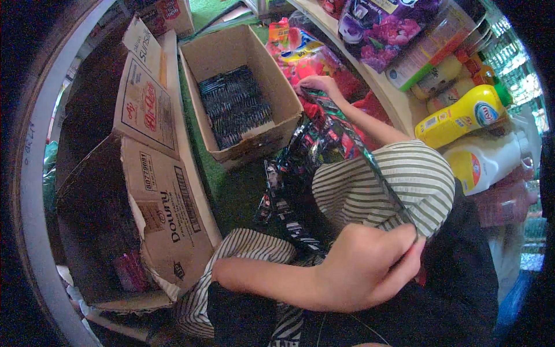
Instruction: The person sits on the floor and wipes small packaged items with a pink cloth. They pick up items from a cardboard box, wipe them, and place them back into the box or on the floor.
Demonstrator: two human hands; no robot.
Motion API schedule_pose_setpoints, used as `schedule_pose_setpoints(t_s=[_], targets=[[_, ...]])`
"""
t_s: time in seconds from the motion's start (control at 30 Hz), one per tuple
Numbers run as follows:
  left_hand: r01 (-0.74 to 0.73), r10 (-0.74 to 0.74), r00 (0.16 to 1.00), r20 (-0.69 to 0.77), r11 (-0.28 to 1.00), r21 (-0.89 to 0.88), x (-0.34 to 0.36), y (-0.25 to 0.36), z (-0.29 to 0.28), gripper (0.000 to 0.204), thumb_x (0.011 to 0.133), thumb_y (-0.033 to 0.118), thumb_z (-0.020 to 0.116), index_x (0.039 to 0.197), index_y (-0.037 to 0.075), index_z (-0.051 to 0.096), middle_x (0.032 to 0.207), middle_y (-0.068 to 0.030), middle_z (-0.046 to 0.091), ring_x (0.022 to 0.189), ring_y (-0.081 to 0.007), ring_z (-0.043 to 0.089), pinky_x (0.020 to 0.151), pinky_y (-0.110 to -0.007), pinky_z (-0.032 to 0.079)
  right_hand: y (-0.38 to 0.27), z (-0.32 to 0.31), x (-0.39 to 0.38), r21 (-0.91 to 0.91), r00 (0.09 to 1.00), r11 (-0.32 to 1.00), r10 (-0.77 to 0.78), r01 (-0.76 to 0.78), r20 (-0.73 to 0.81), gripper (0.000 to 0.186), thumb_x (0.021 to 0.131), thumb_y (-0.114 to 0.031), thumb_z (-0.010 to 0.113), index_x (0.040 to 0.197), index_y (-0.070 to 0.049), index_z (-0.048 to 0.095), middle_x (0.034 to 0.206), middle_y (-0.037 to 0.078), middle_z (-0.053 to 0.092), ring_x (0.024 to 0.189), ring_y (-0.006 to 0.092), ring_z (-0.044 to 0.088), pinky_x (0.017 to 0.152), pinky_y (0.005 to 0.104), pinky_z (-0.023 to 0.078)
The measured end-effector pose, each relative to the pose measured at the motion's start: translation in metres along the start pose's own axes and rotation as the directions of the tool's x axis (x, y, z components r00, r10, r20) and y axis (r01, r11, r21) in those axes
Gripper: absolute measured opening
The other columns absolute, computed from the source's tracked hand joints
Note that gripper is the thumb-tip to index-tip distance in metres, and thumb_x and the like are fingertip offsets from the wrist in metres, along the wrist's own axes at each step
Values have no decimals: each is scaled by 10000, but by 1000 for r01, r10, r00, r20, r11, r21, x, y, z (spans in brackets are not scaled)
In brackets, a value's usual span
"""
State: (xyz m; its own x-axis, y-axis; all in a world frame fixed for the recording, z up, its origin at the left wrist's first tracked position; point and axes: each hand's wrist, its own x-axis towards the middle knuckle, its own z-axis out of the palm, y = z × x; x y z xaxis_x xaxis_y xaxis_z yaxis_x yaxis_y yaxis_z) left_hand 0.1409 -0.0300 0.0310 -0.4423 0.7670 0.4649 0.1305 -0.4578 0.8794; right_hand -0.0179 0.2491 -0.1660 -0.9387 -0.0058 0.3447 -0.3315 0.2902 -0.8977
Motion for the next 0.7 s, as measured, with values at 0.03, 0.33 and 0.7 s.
schedule_pose_setpoints(t_s=[0.03,0.33,0.7], targets=[[-33,33,999,40,999,-6,-1,0,-1,67,764,36,601,734,30,542,495,-77,452,389,-226,482,368,-346,363,3,-6,-1,-101,1000,995,-2,1,-4,260,775,-143,535,964,16,617,888,92,650,825,156,617,763,290,478],[5,-32,952,306,996,90,9,-3,2,153,812,111,561,731,25,463,510,-125,475,455,-300,526,420,-388,423,55,-26,-58,-522,855,679,373,-516,-360,283,773,-252,658,967,-53,605,790,73,655,749,142,630,667,307,485],[477,-490,872,-14,855,-205,49,-35,-79,307,824,269,582,679,6,643,512,6,529,508,-28,436,442,-253,330,-25,2,56,74,899,991,-65,107,-434,233,733,-90,707,921,-24,586,909,84,616,841,169,613,745,294,508]])
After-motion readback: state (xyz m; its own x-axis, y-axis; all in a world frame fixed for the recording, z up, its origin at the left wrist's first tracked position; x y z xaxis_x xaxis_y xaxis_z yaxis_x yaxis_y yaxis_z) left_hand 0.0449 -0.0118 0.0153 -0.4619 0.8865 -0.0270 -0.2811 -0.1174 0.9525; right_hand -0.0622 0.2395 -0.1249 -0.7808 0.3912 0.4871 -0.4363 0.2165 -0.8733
